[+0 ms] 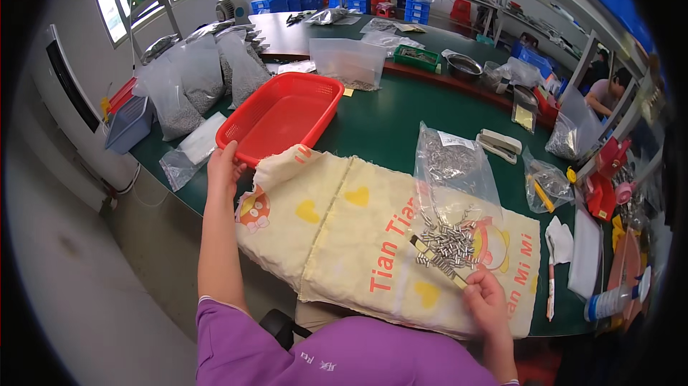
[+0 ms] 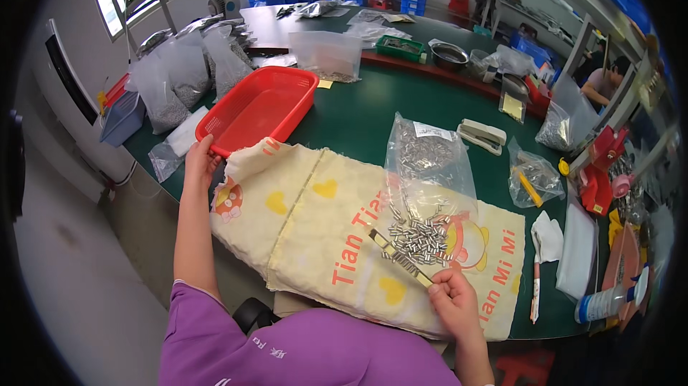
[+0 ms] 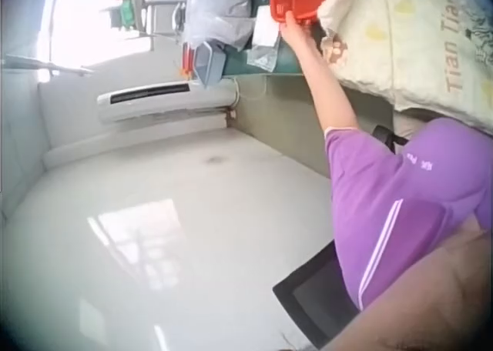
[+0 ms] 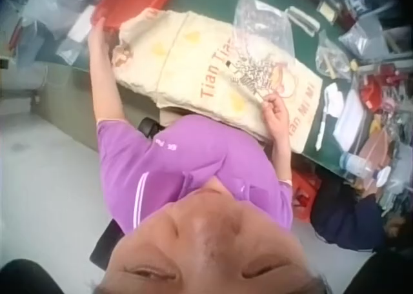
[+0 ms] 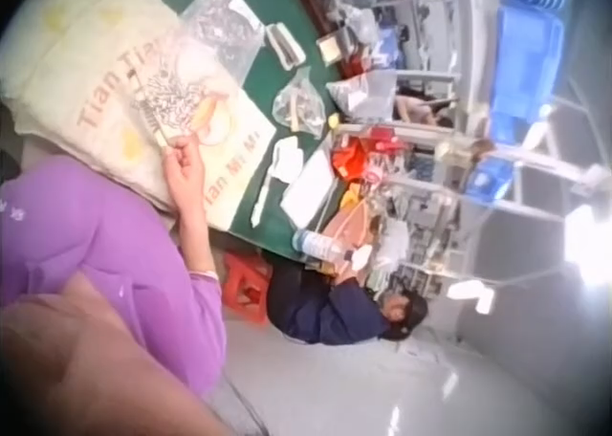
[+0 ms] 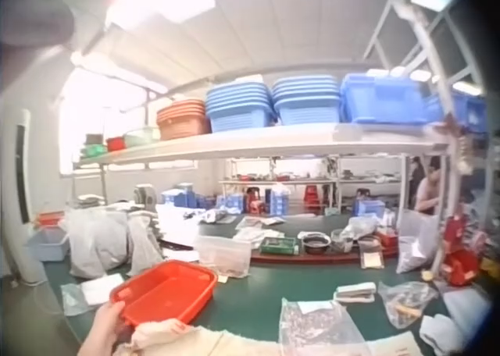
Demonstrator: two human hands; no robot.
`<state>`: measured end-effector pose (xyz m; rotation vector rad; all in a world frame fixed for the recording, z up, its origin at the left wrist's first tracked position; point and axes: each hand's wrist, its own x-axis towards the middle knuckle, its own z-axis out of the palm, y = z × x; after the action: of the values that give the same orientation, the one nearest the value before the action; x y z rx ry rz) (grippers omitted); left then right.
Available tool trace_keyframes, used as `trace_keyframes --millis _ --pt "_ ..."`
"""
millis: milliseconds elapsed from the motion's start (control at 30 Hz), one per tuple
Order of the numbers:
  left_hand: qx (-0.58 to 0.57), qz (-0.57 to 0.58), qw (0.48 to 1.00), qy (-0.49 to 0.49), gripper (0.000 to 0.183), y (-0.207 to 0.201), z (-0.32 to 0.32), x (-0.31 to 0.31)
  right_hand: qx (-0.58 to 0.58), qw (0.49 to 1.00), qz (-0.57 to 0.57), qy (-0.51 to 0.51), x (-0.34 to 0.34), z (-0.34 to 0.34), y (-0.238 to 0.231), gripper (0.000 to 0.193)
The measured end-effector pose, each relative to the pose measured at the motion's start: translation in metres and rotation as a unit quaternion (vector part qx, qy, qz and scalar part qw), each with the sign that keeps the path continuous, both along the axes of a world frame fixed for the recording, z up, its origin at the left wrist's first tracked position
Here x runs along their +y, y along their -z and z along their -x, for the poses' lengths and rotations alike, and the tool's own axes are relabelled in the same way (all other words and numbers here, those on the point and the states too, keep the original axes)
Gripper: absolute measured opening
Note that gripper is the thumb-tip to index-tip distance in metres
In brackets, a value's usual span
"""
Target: Inserting small metal components into a yellow assembly bar.
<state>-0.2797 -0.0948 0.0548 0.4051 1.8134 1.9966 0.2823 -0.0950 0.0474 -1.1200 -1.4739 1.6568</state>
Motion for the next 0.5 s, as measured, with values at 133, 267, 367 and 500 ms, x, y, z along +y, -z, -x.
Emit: trace_keyframes --millis 133,267,367,500 --pt "0.051 -0.115 0.989 -0.083 0.016 -0.008 0.025 -0.001 0.004 1.0 -0.005 0.01 -0.003 -0.003 0.004 0.009" --pt "0.186 -0.158 0.96 -0.138 0.017 -0.024 0.042 -0.031 0.002 1.0 -0.011 0.0 -0.003 -0.007 0.006 0.01" --pt "0.257 -0.263 0.909 -0.196 0.018 -0.045 0.03 -0.055 -0.003 1.0 -0.011 -0.012 -0.002 -0.005 0.004 0.01" --pt "0.266 -0.306 0.885 -0.231 0.018 -0.069 0.018 -0.08 -0.008 1.0 -0.012 -0.008 -0.001 -0.004 0.001 0.01"
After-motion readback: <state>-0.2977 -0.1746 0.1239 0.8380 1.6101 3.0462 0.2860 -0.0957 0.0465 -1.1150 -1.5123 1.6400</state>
